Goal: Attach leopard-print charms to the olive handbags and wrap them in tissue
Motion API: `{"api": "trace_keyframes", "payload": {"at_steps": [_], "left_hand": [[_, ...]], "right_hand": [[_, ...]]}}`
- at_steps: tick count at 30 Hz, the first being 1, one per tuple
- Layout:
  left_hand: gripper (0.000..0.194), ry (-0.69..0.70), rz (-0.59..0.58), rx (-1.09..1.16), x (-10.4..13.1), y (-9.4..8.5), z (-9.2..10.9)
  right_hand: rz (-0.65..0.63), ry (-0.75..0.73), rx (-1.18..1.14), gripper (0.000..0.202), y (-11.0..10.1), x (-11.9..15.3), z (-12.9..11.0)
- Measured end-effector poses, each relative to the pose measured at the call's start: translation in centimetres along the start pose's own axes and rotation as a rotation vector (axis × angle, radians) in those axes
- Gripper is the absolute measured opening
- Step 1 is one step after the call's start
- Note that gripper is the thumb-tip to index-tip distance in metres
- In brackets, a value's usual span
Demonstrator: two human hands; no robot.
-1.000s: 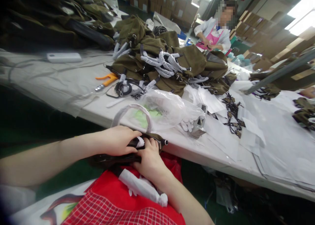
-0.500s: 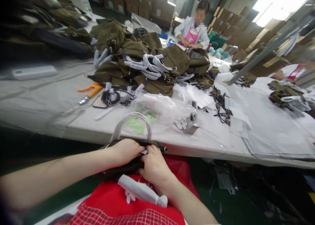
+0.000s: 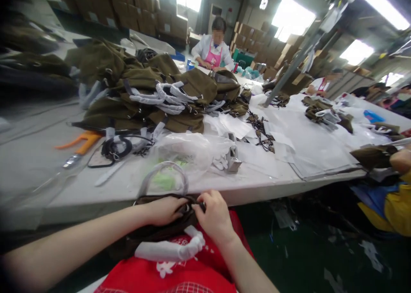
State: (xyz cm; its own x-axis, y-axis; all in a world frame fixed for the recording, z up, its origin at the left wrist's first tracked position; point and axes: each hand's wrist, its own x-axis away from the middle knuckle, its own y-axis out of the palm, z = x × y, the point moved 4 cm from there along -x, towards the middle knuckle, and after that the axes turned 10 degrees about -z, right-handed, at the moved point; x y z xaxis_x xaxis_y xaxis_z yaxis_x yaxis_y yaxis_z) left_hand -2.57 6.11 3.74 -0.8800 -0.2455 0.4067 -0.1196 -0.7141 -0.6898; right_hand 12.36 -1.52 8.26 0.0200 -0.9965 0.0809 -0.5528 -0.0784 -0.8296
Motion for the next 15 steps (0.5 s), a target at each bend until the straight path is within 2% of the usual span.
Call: {"api": "trace_keyframes", "payload": {"at_steps": [2, 3, 5, 7, 9, 11, 15], "left_hand": [[0.050, -0.031, 0.015, 0.147, 1.3, -0.2, -0.2], [0.057, -0.036, 0.015, 0.243, 1.9, -0.3, -0.3], [0.065, -0.028, -0.011, 0.451, 3.0, -0.2, -0.5], [0.066, -0.014, -0.028, 0.591, 4.1, -0.1, -0.7], [0.058, -0.044, 0.013, 0.538, 5.3, -0.1, -1.0], [0.044, -0.119, 0.077, 0.351, 6.4, 0.1, -1.2], [0.026, -0.284, 0.159, 0.092, 7.0, 1.3, -1.0]], "right_hand": [[0.015, 0.120, 0.101, 0.021, -0.5, -0.2, 2.1], [-0.024, 0.164, 0.118, 0.029, -0.4, -0.4, 3.0], [-0.173, 0.206, 0.064, 0.040, 0.6, -1.0, 4.2], [-0.339, 0.176, -0.062, 0.040, 1.9, -1.7, 4.4], [-0.415, 0.071, -0.203, 0.040, 3.2, -2.5, 3.8], [-0.402, -0.030, -0.328, 0.042, 4.3, -3.3, 3.1], [-0.412, -0.049, -0.532, 0.032, 6.7, -4.1, 1.8]]}}
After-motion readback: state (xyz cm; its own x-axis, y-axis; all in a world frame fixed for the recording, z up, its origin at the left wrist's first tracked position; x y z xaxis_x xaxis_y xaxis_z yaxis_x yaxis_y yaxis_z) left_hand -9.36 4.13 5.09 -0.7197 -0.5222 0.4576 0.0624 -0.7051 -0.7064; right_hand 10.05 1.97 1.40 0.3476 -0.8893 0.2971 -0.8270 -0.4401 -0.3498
